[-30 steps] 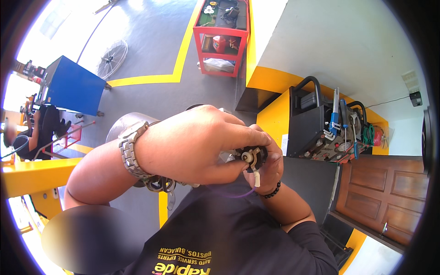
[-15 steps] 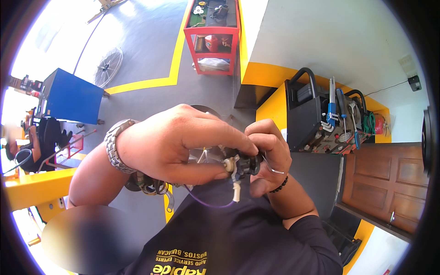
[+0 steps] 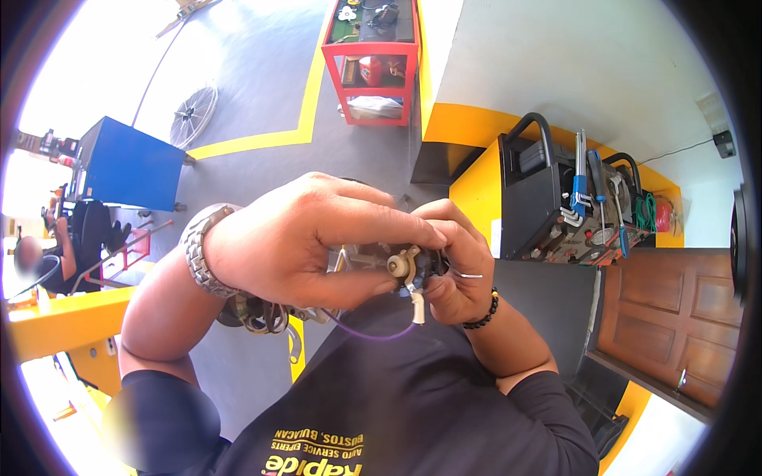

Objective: The person disassembles a cylindrical electrical component, manipulates internal wires and a small switch-like part, and uses a screwdriver to adjust internal elements. The person then reassembles the component by fitting the outer casing back onto the internal assembly.

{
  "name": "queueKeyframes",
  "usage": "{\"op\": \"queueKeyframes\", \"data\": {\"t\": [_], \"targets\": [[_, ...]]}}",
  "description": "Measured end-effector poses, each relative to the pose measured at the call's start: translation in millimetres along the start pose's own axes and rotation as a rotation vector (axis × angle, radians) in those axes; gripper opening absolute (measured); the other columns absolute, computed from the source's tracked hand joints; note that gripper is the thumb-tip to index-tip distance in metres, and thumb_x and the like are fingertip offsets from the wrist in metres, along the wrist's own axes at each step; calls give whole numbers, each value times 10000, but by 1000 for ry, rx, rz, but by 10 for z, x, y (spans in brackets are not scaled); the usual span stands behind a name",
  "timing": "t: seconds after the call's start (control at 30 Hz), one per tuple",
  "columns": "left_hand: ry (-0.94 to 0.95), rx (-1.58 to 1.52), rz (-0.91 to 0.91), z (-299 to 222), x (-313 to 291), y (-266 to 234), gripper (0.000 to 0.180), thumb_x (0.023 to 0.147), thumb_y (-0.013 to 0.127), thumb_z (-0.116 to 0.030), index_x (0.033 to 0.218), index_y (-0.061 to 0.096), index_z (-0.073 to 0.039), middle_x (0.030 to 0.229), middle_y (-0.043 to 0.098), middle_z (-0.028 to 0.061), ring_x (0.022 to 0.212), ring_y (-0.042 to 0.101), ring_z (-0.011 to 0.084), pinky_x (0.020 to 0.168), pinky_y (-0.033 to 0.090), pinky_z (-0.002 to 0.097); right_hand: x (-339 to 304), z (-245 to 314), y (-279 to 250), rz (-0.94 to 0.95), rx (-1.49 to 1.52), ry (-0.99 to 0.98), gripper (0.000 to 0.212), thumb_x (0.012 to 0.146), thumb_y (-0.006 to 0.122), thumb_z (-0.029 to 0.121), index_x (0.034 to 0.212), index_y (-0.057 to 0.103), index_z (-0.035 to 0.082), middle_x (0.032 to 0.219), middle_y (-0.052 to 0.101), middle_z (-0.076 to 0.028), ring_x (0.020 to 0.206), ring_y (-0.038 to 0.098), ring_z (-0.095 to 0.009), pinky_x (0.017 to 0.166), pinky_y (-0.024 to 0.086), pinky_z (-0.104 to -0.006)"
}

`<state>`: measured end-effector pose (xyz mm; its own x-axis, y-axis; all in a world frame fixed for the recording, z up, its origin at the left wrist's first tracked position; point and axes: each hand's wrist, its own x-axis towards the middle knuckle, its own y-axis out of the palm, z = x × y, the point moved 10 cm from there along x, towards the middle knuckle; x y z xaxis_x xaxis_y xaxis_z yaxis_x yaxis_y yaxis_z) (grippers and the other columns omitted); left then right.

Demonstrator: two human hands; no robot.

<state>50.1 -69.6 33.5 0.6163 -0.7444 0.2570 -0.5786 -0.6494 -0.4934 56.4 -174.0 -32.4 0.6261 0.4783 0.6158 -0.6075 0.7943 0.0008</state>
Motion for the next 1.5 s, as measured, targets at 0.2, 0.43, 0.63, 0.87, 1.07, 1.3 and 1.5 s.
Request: {"op": "queueKeyframes", "data": {"t": [0.2, 0.43, 0.63, 0.87, 1.07, 1.3, 1.5], "targets": [[-31, 159, -40, -29, 24, -23, 623, 707, 863, -171, 1265, 638, -12, 893, 676, 132, 751, 682, 289, 676, 542, 355, -67, -199, 16, -113, 188, 140, 559, 938, 708, 433, 1190, 601, -55, 1087, 573, -138, 930, 573, -170, 728, 494, -285], [-63, 319, -114, -10, -11, -99, 600, 651, 893, -185, 1174, 655, -12, 967, 696, 137, 852, 699, 323, 752, 562, 387, -16, -48, -54, -111, -154, -14, 566, 906, 731, 476, 1107, 621, -41, 1003, 600, -117, 827, 583, -162, 647, 474, -284], [1, 405, -123, -84, -12, -79, 605, 654, 884, -165, 1186, 651, 4, 1028, 701, 163, 960, 700, 344, 825, 567, 415, 29, 93, -80, -86, -407, -174, 552, 936, 663, 516, 1014, 625, -29, 900, 609, -129, 701, 603, -217, 576, 470, -316], [-38, 372, -113, -81, 21, -74, 596, 661, 851, -124, 1199, 642, 22, 1044, 697, 173, 1001, 689, 374, 864, 559, 429, -16, 93, -81, -162, -450, -183, 488, 989, 592, 462, 936, 636, -21, 843, 617, -117, 612, 597, -233, 528, 464, -325], [-102, 319, -157, -13, 15, -89, 550, 670, 838, -107, 1172, 647, 14, 1038, 688, 184, 984, 687, 370, 863, 554, 427, -12, 40, -93, -218, -392, -119, 502, 1033, 522, 446, 922, 634, -30, 827, 615, -125, 624, 602, -220, 540, 465, -307], [-106, 476, -229, -37, 29, -31, 507, 670, 855, -190, 1112, 661, -35, 960, 663, 111, 856, 658, 311, 769, 527, 391, -135, -458, 97, -176, 195, 181, 559, 1074, 380, 481, 1123, 594, -33, 1047, 584, -125, 895, 593, -178, 768, 493, -313], [-153, 517, -292, 37, -27, -50, 565, 650, 877, -249, 1126, 650, -48, 927, 643, 94, 870, 645, 292, 780, 514, 394, -258, -611, 227, -212, 499, 448, 610, 1068, 307, 491, 1267, 493, -55, 1202, 518, -132, 1101, 600, -205, 941, 500, -327]]}}
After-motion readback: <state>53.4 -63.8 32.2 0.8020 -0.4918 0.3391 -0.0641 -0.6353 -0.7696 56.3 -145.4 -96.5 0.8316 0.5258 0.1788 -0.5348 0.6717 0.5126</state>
